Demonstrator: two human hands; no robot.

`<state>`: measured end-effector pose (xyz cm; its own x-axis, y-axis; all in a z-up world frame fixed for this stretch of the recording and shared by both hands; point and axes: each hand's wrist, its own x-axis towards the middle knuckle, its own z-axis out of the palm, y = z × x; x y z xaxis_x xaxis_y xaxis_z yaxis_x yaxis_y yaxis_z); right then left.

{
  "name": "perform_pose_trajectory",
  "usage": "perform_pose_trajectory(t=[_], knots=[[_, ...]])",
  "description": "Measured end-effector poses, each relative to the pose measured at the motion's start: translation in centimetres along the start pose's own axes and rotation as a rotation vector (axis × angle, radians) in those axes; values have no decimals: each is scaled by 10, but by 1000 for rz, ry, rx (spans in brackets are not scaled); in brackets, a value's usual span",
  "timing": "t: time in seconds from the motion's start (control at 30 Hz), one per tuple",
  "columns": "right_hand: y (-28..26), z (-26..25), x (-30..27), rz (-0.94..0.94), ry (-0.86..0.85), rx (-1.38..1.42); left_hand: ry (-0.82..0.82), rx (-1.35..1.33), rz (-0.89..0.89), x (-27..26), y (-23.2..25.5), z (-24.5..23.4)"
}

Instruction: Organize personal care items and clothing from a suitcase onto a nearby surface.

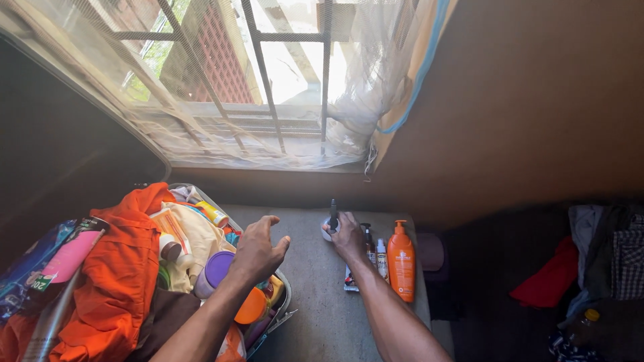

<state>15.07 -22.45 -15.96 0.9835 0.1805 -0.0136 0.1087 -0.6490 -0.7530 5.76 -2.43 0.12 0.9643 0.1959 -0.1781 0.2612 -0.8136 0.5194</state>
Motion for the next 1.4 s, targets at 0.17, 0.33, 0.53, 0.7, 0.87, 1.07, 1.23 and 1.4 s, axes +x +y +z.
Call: perform_pose_trajectory(t=[0.17,0.33,0.53,0.7,0.87,1.07,1.23,1.4], knots=[[12,2,-3,53,-63,-34,-43,-16,-41,-8,14,-8],[22,0,-4,28,-123,-77,26,-49,1,-12,14,-13],[44,-5,5,-49,-140,-111,144,-70,107,-9,7,-26],[27,-38,6,-73,1,-140,287,-16,236,-8,-11,-40],[-30,-72,9,-236,92,-135,397,-1,312,-20,-31,-72],[-134,-83,2,-374,1,-116,522,39,240,-59,-60,-128],[-226,-63,-17,-491,-114,-60,702,110,200,-95,-115,-161],[-313,-34,-48,-538,-352,-45,713,100,16,-152,-153,-197]])
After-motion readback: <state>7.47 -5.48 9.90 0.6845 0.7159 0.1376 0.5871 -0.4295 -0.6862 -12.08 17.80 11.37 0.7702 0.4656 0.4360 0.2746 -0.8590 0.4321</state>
